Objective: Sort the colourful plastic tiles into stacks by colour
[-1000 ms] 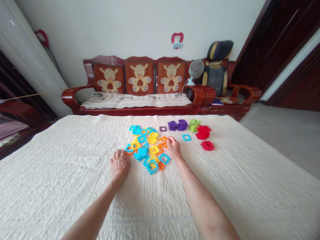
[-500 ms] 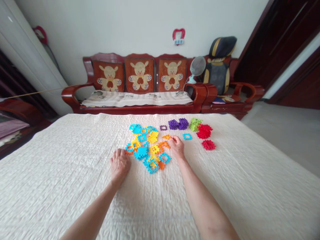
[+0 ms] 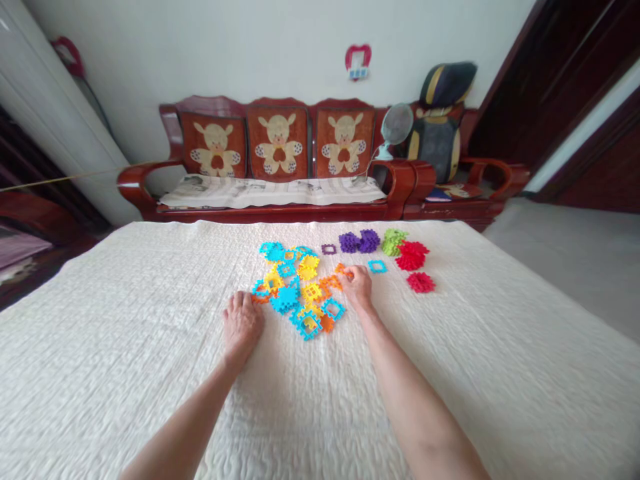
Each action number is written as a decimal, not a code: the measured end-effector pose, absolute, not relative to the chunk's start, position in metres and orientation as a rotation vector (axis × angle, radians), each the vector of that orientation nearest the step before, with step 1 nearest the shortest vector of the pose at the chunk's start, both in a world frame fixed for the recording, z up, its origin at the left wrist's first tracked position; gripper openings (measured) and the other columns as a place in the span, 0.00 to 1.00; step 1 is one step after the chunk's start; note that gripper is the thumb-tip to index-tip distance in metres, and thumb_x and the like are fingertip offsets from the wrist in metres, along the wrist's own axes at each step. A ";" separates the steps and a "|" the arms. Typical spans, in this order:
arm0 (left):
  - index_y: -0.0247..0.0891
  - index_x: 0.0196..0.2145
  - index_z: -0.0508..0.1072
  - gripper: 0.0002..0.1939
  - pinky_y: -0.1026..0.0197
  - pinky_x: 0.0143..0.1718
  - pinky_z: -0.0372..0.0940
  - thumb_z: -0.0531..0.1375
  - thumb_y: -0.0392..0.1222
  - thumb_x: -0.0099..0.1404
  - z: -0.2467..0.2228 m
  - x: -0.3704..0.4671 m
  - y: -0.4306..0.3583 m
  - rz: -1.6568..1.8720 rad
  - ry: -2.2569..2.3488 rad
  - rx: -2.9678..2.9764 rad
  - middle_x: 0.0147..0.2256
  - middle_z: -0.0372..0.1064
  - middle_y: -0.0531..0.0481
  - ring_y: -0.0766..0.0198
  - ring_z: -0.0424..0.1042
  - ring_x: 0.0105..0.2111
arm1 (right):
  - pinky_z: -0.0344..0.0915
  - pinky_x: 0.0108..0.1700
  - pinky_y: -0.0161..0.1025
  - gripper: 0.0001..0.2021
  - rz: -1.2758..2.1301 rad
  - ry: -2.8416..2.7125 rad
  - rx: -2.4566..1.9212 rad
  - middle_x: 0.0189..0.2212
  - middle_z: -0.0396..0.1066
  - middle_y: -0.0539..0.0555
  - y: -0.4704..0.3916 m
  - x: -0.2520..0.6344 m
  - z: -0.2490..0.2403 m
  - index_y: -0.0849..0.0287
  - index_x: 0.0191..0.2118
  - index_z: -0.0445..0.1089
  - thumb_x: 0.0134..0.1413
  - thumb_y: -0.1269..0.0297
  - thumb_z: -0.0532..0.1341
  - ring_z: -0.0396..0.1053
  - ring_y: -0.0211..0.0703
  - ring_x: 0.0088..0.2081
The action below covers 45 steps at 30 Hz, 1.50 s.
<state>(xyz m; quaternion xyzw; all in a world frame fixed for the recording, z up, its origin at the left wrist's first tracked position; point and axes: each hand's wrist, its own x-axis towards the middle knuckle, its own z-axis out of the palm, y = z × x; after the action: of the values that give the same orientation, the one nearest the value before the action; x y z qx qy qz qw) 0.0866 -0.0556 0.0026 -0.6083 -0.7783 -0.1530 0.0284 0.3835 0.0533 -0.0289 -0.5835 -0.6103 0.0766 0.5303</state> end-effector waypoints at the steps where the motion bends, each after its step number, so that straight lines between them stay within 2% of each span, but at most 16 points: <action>1: 0.37 0.47 0.70 0.16 0.48 0.52 0.61 0.45 0.41 0.71 0.003 0.087 -0.056 -0.466 -2.398 -1.883 0.52 0.67 0.38 0.49 0.63 0.56 | 0.67 0.47 0.43 0.03 0.177 -1.477 -1.398 0.33 0.73 0.55 0.052 0.383 -0.028 0.55 0.30 0.69 0.46 0.64 0.62 0.69 0.48 0.39; 7: 0.37 0.46 0.69 0.16 0.47 0.50 0.61 0.45 0.40 0.71 0.004 0.087 -0.056 -0.444 -2.378 -1.887 0.51 0.67 0.38 0.49 0.63 0.55 | 0.69 0.44 0.42 0.07 0.205 -1.505 -1.412 0.35 0.72 0.55 0.047 0.380 -0.026 0.56 0.32 0.70 0.44 0.69 0.59 0.69 0.44 0.34; 14: 0.36 0.46 0.69 0.16 0.47 0.50 0.61 0.45 0.40 0.71 0.006 0.088 -0.058 -0.441 -2.385 -1.884 0.51 0.67 0.39 0.49 0.63 0.55 | 0.69 0.37 0.39 0.09 0.329 -1.365 -1.374 0.36 0.75 0.55 0.042 0.382 -0.025 0.57 0.35 0.71 0.47 0.64 0.56 0.69 0.41 0.30; 19: 0.37 0.46 0.69 0.15 0.48 0.50 0.61 0.45 0.41 0.72 0.008 0.090 -0.058 -0.447 -2.393 -1.884 0.51 0.67 0.40 0.49 0.63 0.55 | 0.69 0.39 0.39 0.11 0.324 -1.330 -1.361 0.35 0.76 0.55 0.040 0.384 -0.029 0.56 0.35 0.72 0.46 0.65 0.55 0.72 0.44 0.37; 28: 0.38 0.47 0.69 0.15 0.50 0.50 0.60 0.45 0.40 0.72 0.000 0.086 -0.056 -0.487 -2.385 -1.875 0.52 0.67 0.40 0.51 0.63 0.55 | 0.69 0.38 0.40 0.11 0.352 -1.358 -1.351 0.36 0.76 0.56 0.037 0.383 -0.031 0.57 0.37 0.72 0.50 0.66 0.54 0.72 0.44 0.35; 33: 0.37 0.48 0.69 0.16 0.49 0.50 0.61 0.45 0.40 0.72 0.001 0.085 -0.055 -0.475 -2.376 -1.882 0.52 0.67 0.40 0.51 0.63 0.55 | 0.69 0.39 0.40 0.12 0.341 -1.365 -1.350 0.36 0.76 0.56 0.039 0.385 -0.031 0.57 0.36 0.73 0.48 0.67 0.53 0.72 0.45 0.36; 45: 0.37 0.51 0.70 0.20 0.45 0.51 0.62 0.44 0.40 0.72 -0.002 0.084 -0.051 -0.516 -2.418 -1.880 0.55 0.66 0.38 0.48 0.62 0.57 | 0.70 0.43 0.41 0.11 0.310 -1.398 -1.343 0.35 0.76 0.55 0.042 0.385 -0.033 0.56 0.34 0.73 0.49 0.67 0.53 0.73 0.45 0.36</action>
<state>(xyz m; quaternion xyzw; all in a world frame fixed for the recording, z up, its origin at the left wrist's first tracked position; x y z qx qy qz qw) 0.0843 -0.0511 -0.0020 -0.6052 -0.7783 -0.1661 0.0180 0.3848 0.0419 -0.0325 -0.5687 -0.5920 0.1312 0.5558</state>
